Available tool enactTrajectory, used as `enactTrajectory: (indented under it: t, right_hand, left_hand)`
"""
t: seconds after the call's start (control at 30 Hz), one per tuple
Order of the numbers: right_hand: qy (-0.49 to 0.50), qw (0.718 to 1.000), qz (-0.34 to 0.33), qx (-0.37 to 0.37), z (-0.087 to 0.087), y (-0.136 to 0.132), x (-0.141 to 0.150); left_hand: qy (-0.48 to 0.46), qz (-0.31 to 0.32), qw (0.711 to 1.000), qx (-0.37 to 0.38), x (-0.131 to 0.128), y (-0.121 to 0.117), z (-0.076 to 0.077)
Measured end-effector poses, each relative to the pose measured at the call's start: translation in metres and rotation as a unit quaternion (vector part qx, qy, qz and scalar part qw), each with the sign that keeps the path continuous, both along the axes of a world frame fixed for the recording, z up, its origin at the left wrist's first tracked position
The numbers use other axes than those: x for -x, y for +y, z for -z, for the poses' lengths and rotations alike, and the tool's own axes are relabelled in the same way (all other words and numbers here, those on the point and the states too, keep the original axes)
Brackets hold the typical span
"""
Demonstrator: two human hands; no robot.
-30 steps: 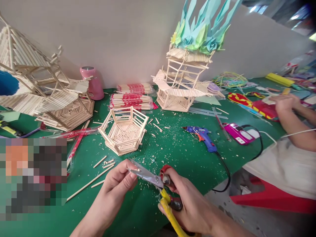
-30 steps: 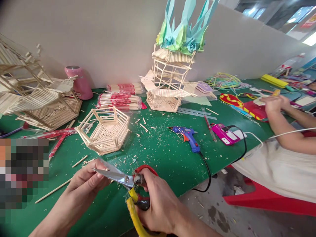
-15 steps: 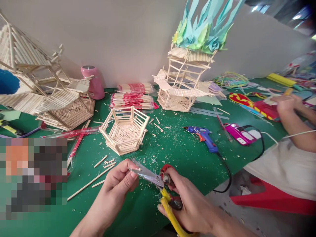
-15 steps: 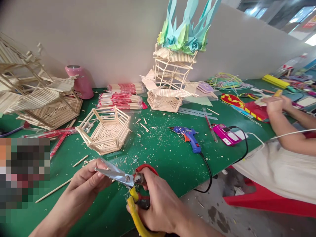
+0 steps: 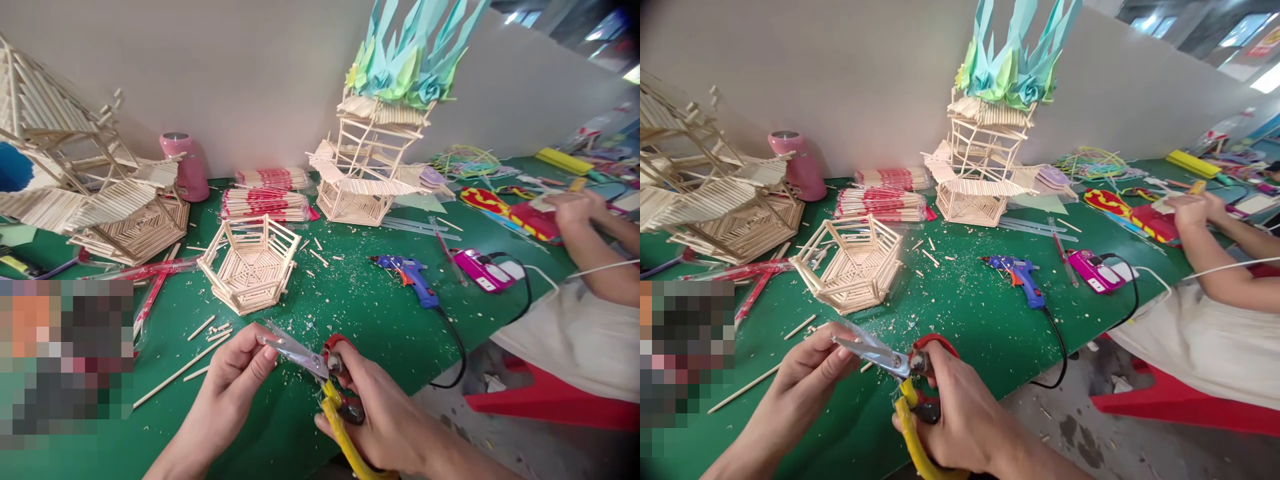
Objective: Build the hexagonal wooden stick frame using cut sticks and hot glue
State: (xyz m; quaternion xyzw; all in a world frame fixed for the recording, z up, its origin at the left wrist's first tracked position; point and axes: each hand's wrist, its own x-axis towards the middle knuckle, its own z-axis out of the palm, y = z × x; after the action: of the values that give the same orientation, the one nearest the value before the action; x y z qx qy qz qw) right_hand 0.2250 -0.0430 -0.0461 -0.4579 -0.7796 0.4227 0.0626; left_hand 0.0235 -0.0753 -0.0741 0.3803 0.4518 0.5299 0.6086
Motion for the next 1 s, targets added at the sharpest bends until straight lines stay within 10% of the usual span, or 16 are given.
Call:
enactTrajectory:
  t: [0.5,0.77,1.0]
  right_hand:
    - [0.010,0.998,-0.017,0.053,-0.0030,-0.0005,0.0008]
    - [-0.028,0.999,-0.035,0.006,-0.0103,0.0063,-0.0052]
    - [-0.011,1.000,-0.011,0.024,-0.0024,0.0030,-0.0023]
  left_hand:
    - [-0.026,0.043,0.998,0.023,0.0034,0.0010,-0.0039]
    - [-0.211,0.105,0.969,0.068,0.0027,0.0050,-0.0100]
    - [-0.063,0.008,0.996,0.056,-0.0027,0.0050,-0.0072]
